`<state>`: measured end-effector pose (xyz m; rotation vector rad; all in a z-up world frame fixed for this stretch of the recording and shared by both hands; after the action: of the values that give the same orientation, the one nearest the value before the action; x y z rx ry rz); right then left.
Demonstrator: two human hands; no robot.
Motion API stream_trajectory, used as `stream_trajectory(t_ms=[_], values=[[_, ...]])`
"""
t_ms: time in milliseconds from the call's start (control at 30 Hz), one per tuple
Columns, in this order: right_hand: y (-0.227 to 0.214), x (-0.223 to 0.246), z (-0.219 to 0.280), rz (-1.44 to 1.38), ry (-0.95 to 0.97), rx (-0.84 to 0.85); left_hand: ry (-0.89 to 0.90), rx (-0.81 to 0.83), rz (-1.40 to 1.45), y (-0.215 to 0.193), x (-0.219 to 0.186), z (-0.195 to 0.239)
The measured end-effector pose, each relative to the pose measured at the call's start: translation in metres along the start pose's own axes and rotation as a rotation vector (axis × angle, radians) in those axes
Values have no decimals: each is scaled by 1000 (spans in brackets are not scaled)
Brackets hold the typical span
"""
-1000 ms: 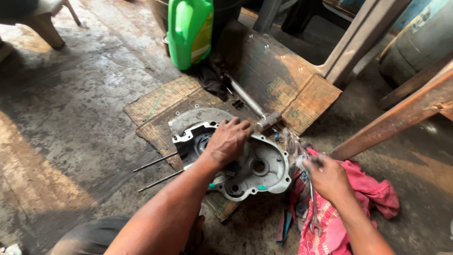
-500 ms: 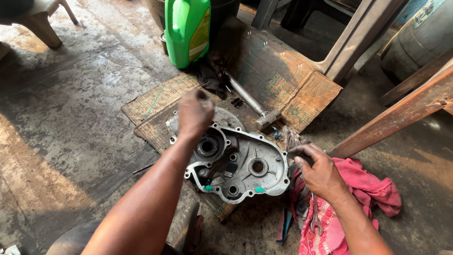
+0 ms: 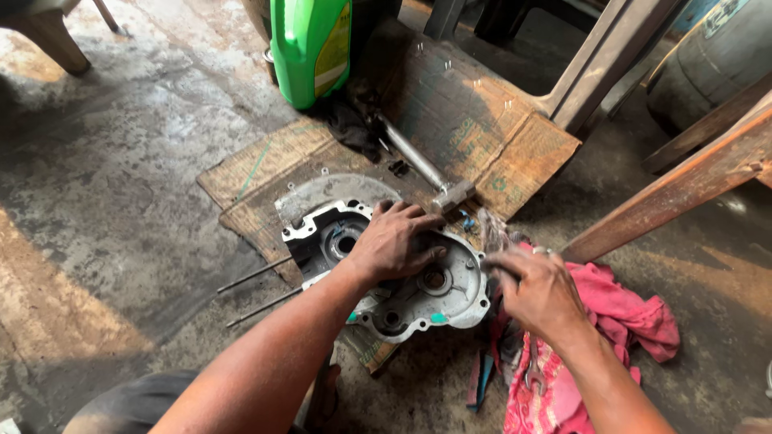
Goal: The person is working on a disassembled engine casing placed on a piece of cardboard on the floor. They use a wrench to tighten bolts on the casing and a red cloth to wipe the interior surfaces.
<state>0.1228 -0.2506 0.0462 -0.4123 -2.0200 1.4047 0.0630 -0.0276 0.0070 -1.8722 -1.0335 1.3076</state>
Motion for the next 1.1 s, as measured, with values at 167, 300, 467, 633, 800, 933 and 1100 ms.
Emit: stream_trajectory(t_ms=[167, 300, 467, 633, 800, 933, 1100], values=[[-4, 10, 3, -170, 32, 36, -13, -6, -8, 0, -2, 6], [-3, 18, 24, -112, -16, 287, 8, -49, -5, -3, -1, 4], [-1, 16, 32, -201, 161, 83, -2, -37, -40, 2, -2, 4], [14, 41, 55, -210, 209, 94, -9, -111, 18, 2, 2, 5], [26, 59, 65, -245, 266, -45, -29, -128, 38, 3, 3, 5], [25, 57, 69, -250, 471, -111, -39, -105, 5, 3, 5, 4], [21, 67, 71, -164, 292, -77, -35, -102, 24, 7, 1, 1]])
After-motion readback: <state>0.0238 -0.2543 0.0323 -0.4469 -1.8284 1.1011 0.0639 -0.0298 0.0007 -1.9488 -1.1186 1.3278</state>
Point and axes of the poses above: each hand's wrist, its own z-axis away from the middle knuckle, its own y-axis out of the palm, x = y × z, the point moved 4 cm from there along -z, towards the middle knuckle, and after that the axes turned 2 degrees about y, right-handed, at the moved point
